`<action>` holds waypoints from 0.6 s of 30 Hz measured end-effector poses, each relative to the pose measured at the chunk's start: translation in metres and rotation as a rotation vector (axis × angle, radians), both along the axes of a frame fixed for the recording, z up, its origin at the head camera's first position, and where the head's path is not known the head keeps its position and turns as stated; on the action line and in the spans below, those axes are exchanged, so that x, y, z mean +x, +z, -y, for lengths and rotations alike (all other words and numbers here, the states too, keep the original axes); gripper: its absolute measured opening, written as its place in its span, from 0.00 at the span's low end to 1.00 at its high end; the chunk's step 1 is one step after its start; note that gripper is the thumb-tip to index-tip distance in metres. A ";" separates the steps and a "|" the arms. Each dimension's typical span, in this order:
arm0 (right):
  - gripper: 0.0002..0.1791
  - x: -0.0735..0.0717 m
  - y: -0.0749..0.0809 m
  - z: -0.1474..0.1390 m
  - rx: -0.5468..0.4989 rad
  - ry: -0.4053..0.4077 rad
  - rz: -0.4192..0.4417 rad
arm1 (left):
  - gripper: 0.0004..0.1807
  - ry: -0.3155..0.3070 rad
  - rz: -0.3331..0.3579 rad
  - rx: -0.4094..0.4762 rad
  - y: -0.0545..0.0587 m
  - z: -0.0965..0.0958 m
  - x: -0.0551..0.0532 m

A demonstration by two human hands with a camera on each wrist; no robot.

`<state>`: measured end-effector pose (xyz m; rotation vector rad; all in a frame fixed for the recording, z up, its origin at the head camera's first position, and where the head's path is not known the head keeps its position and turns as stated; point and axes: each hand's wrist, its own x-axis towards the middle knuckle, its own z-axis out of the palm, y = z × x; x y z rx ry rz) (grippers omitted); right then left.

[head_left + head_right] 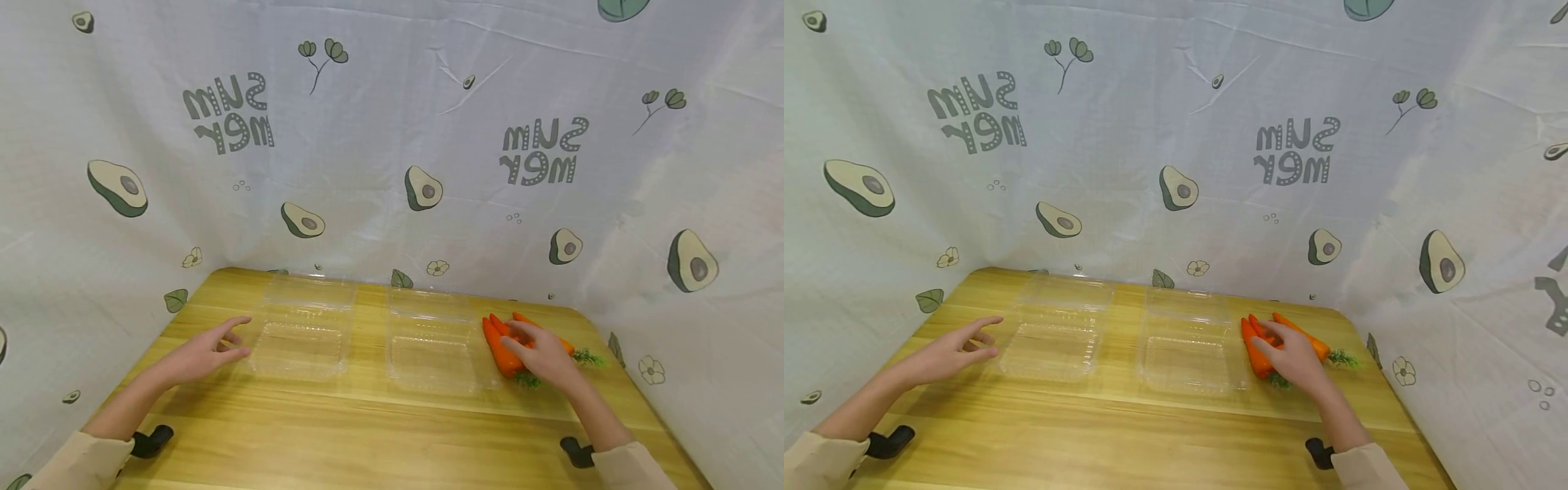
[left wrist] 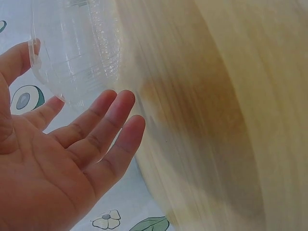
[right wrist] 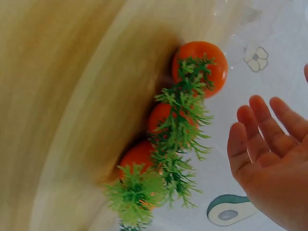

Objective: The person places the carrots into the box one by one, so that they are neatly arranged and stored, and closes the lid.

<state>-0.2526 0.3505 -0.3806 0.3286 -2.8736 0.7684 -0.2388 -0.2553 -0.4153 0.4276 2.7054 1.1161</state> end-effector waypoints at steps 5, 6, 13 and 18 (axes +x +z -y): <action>0.30 0.004 -0.002 -0.001 -0.017 -0.055 0.016 | 0.40 -0.001 0.000 0.005 -0.001 0.000 0.001; 0.31 0.005 -0.002 -0.001 -0.019 -0.064 0.023 | 0.40 -0.002 0.000 0.006 -0.001 0.000 0.001; 0.31 0.004 -0.006 -0.004 -0.038 -0.107 0.077 | 0.40 -0.006 0.003 0.011 -0.001 0.001 0.000; 0.32 0.004 -0.007 -0.005 -0.044 -0.135 0.111 | 0.40 -0.011 0.000 0.009 -0.001 0.001 0.000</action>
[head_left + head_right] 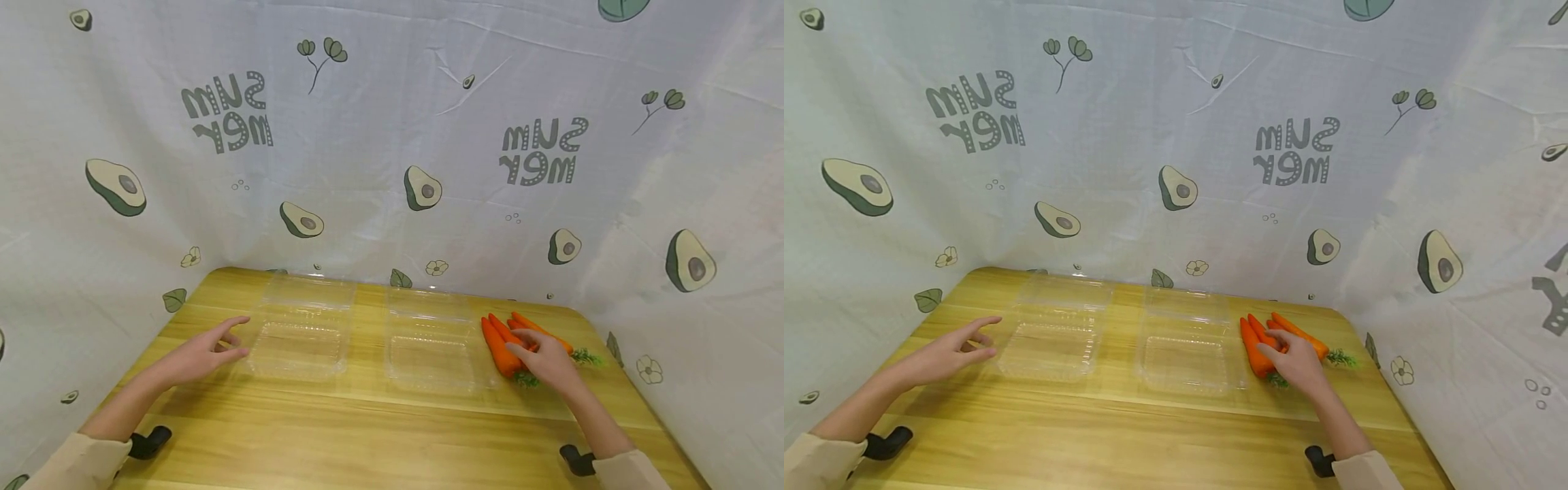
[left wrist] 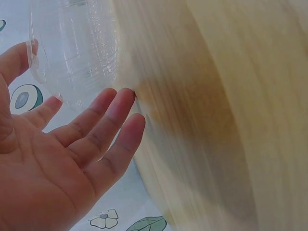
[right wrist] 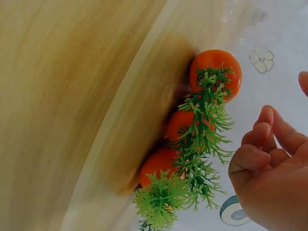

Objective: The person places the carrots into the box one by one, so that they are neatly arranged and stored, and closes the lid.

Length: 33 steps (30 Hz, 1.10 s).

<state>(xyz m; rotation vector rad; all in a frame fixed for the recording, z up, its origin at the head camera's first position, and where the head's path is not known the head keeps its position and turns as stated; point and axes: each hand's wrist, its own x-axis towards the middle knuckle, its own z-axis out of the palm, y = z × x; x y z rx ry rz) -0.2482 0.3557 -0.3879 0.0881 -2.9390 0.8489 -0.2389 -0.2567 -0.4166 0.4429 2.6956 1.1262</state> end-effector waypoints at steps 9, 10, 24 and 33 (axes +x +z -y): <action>0.32 0.001 -0.005 -0.003 -0.020 -0.035 0.059 | 0.40 -0.007 0.012 0.016 -0.002 0.001 -0.002; 0.32 0.001 -0.005 -0.004 -0.024 -0.040 0.066 | 0.40 -0.007 0.013 0.015 -0.002 0.001 -0.002; 0.33 0.006 -0.005 -0.005 -0.060 -0.056 0.130 | 0.40 -0.002 0.022 0.007 -0.001 0.002 -0.001; 0.35 0.007 -0.014 -0.009 -0.044 -0.075 0.134 | 0.40 -0.008 0.017 0.016 -0.002 0.003 -0.001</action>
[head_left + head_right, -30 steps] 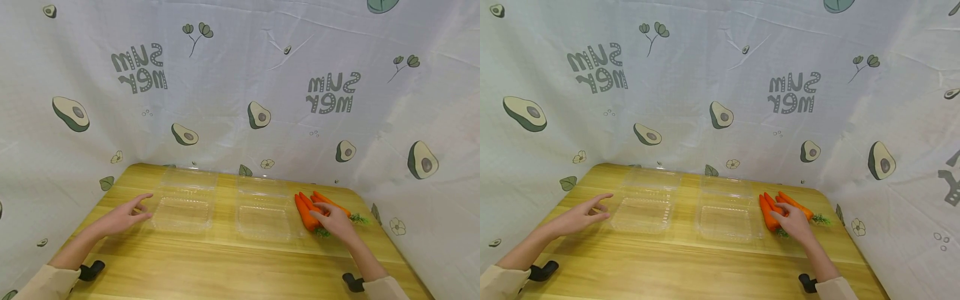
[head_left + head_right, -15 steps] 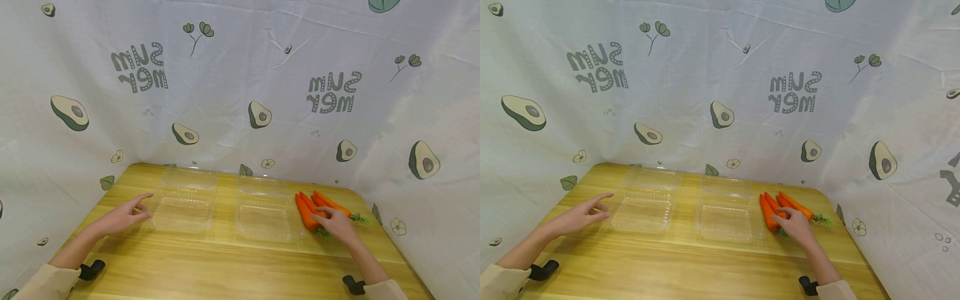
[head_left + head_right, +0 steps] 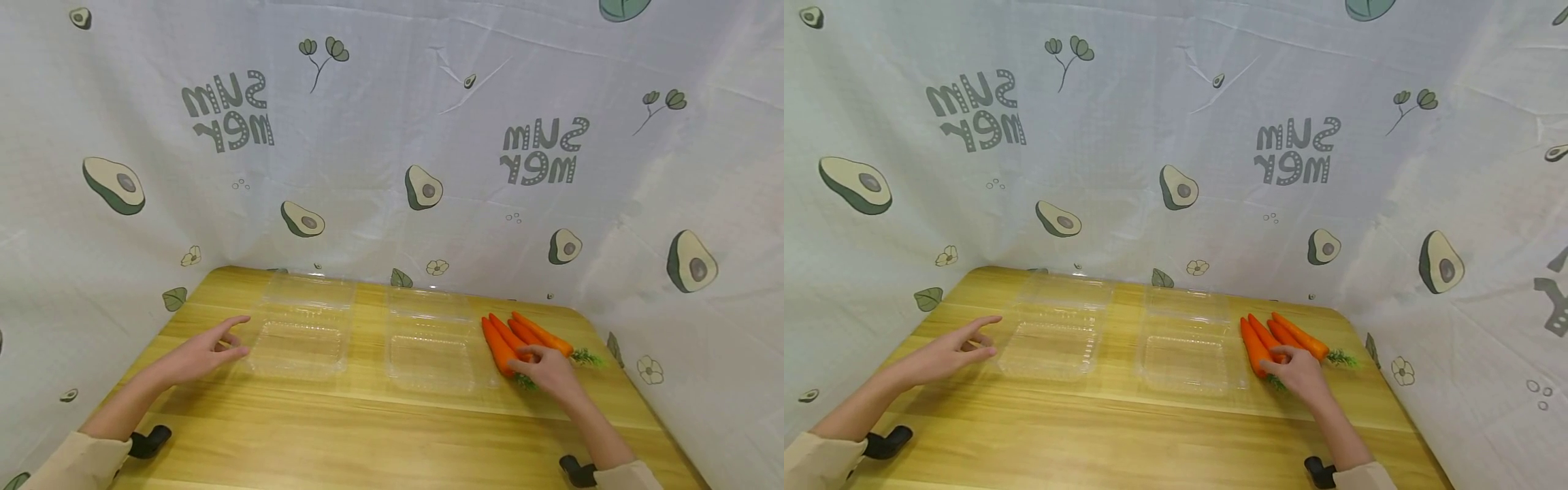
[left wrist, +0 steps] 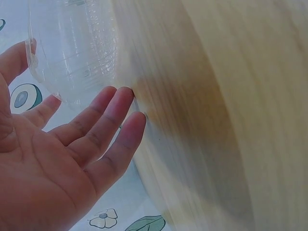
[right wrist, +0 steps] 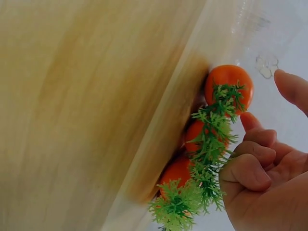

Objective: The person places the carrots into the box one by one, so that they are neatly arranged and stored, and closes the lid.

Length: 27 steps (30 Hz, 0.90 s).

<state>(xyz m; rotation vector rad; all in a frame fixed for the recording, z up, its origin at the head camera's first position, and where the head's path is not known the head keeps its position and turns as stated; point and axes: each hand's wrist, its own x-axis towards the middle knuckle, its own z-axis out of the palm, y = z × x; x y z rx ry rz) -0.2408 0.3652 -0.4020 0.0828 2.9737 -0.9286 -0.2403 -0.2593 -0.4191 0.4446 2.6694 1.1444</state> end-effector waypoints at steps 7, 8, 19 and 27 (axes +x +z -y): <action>0.35 0.001 -0.003 0.000 0.018 -0.005 -0.008 | 0.40 0.002 0.000 -0.002 0.001 0.000 0.002; 0.34 0.001 -0.003 0.001 0.022 -0.006 -0.006 | 0.40 0.001 0.000 0.000 0.001 0.000 0.002; 0.35 0.002 -0.006 -0.001 0.081 -0.017 -0.002 | 0.40 -0.005 0.001 -0.003 -0.001 -0.001 0.000; 0.37 0.001 -0.009 0.002 0.123 -0.013 0.004 | 0.40 -0.003 0.003 0.002 -0.001 -0.001 0.001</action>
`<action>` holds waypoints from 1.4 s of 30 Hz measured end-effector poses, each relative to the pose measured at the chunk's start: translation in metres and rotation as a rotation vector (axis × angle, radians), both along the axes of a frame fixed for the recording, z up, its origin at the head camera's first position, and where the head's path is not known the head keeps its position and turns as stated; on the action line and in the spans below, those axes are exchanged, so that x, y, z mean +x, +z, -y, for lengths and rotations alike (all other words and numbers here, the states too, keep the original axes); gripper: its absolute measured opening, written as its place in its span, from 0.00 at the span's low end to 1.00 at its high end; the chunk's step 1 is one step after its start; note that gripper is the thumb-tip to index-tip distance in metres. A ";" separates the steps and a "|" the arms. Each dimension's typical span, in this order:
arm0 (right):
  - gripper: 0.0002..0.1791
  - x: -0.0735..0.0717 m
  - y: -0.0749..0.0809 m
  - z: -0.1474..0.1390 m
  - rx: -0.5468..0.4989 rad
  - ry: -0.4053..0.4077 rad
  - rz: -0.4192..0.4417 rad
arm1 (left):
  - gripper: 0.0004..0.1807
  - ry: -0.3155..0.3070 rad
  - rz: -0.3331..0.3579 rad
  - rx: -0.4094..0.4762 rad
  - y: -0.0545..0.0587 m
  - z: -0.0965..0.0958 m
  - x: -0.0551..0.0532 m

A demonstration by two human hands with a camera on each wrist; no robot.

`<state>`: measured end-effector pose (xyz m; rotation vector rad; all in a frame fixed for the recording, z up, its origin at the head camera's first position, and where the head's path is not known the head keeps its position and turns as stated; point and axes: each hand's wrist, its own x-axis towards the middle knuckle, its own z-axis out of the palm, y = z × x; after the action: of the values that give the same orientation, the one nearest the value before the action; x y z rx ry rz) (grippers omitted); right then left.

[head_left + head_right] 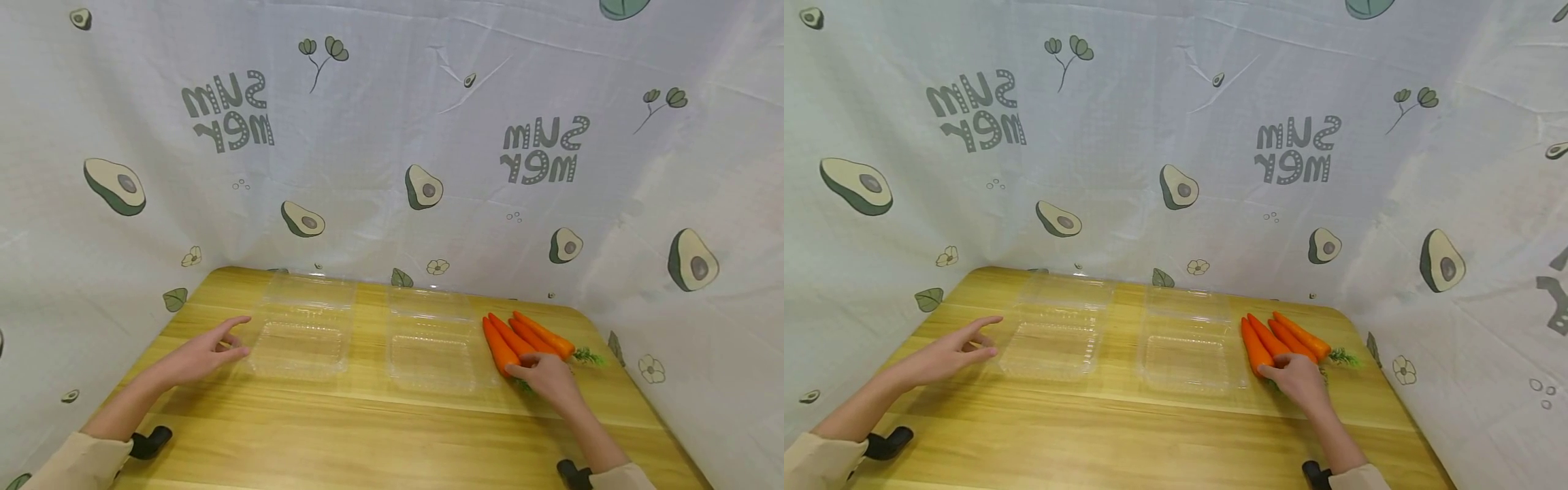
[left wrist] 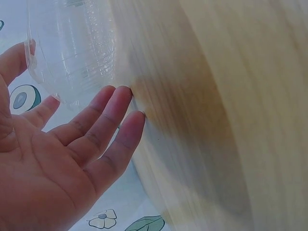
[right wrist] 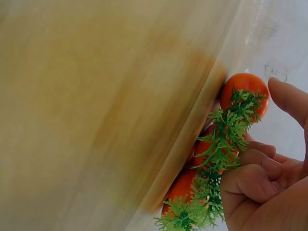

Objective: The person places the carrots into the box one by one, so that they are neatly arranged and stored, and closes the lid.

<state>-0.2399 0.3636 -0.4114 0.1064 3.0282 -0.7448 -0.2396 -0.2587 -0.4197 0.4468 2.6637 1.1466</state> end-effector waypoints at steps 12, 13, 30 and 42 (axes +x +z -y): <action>0.35 -0.003 0.000 0.005 0.043 -0.008 -0.014 | 0.40 -0.002 -0.005 0.003 0.001 0.000 0.001; 0.35 -0.003 0.000 0.006 0.042 -0.009 -0.012 | 0.40 -0.001 -0.005 0.003 0.001 0.000 0.001; 0.25 -0.002 -0.002 0.012 0.023 -0.022 -0.030 | 0.39 0.004 -0.004 0.014 0.000 0.002 0.000; 0.25 -0.003 -0.005 0.010 0.016 -0.029 0.004 | 0.39 0.003 -0.004 0.012 -0.001 0.003 -0.001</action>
<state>-0.2433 0.3537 -0.4165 0.1515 3.0359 -0.7209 -0.2410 -0.2614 -0.4209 0.4474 2.6634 1.1649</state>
